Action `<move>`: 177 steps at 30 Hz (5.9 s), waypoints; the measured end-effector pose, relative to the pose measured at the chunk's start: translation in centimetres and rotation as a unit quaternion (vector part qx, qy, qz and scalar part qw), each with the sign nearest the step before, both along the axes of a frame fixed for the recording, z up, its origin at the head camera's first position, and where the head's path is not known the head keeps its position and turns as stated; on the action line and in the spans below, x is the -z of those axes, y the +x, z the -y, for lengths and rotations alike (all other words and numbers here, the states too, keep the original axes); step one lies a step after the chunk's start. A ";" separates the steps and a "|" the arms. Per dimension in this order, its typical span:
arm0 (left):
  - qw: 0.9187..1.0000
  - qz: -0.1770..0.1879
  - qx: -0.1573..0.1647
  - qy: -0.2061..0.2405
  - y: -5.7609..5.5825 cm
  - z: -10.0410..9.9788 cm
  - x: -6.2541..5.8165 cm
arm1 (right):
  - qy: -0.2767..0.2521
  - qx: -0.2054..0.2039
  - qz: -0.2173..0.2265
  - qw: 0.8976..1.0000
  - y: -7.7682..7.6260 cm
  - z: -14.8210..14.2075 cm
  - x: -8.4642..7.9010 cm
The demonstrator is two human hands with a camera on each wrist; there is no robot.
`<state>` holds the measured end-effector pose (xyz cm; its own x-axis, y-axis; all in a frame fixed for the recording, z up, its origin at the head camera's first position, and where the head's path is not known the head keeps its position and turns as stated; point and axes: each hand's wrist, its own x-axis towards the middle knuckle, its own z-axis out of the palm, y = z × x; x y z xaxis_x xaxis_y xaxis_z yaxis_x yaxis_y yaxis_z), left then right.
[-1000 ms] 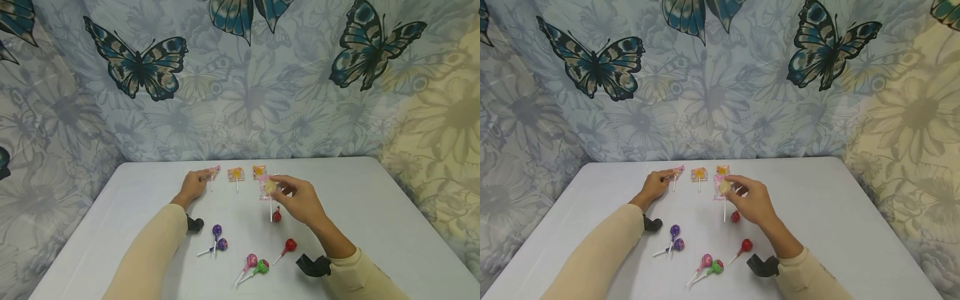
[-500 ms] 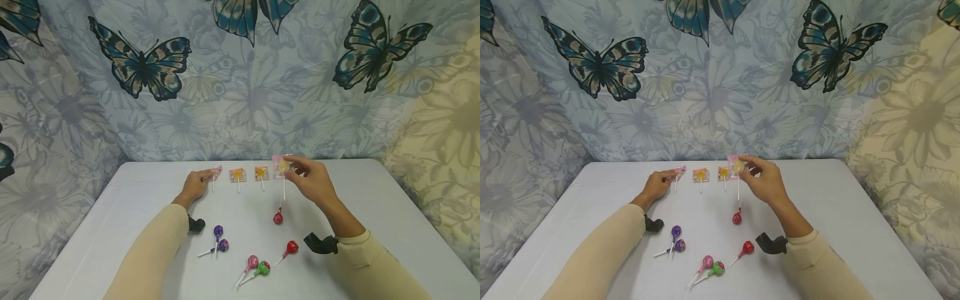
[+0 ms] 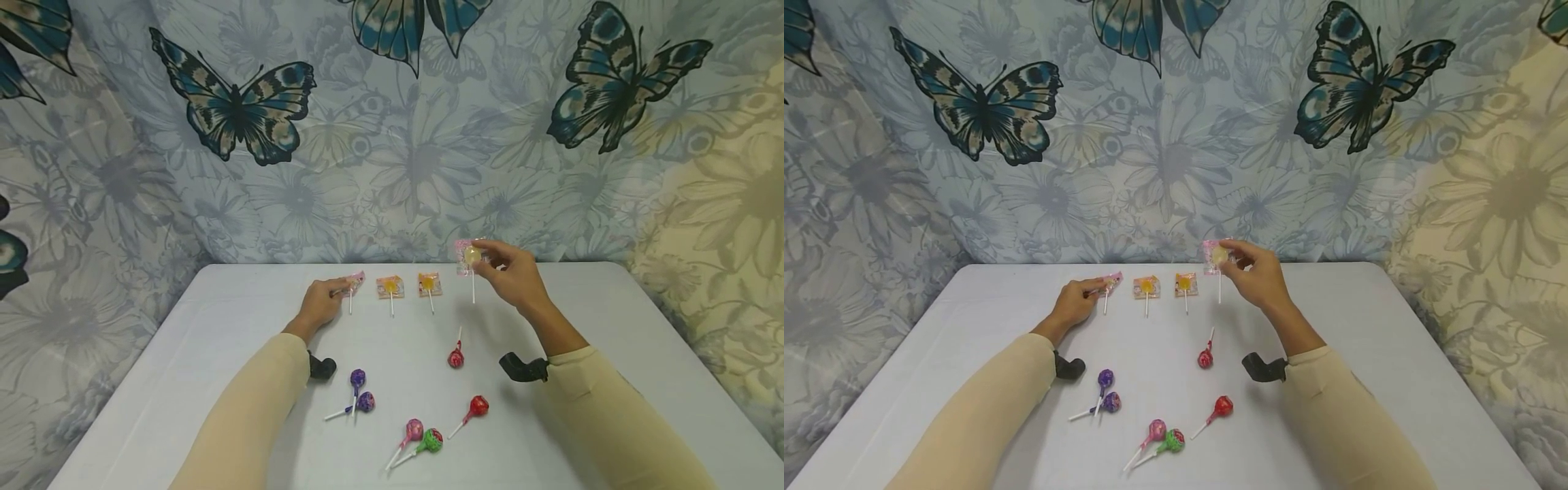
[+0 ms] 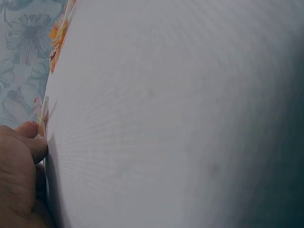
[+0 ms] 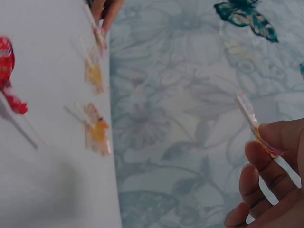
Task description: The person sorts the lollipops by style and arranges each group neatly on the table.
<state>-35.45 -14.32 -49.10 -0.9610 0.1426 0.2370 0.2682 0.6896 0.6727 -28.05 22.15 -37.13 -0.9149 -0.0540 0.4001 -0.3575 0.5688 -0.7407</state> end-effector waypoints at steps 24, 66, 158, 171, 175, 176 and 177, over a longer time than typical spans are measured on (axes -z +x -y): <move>1.000 0.005 -0.003 0.000 0.0 0.0 0.0 | 0.015 0.023 0.150 0.988 -5.6 -1.8 6.3; 1.000 0.020 -0.016 0.013 -0.1 0.0 -0.1 | 0.165 0.035 0.194 0.966 -7.9 -2.0 9.7; 0.965 -0.062 0.091 0.239 18.9 -1.4 -9.3 | 0.092 -0.076 -0.063 0.991 11.8 0.9 3.1; 0.966 -0.024 0.075 0.248 17.9 -1.1 -4.8 | 0.087 -0.100 -0.008 0.991 13.6 0.8 6.3; 0.970 0.015 0.040 0.237 17.4 -1.0 -3.4 | 0.085 -0.094 0.020 0.992 13.7 0.7 7.5; 0.972 0.024 0.034 0.231 17.4 -1.0 -3.1 | 0.086 -0.093 0.025 0.992 13.7 0.7 7.8; 0.974 0.032 0.027 0.223 17.4 -1.1 -2.8 | 0.085 -0.093 0.029 0.992 13.8 0.6 8.0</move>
<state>-18.09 -13.25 -46.27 -0.9700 0.0899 0.2259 0.2428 0.3106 0.9190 -14.26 21.51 -45.16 -0.9042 -0.2862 0.3170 -0.4270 0.6157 -0.6623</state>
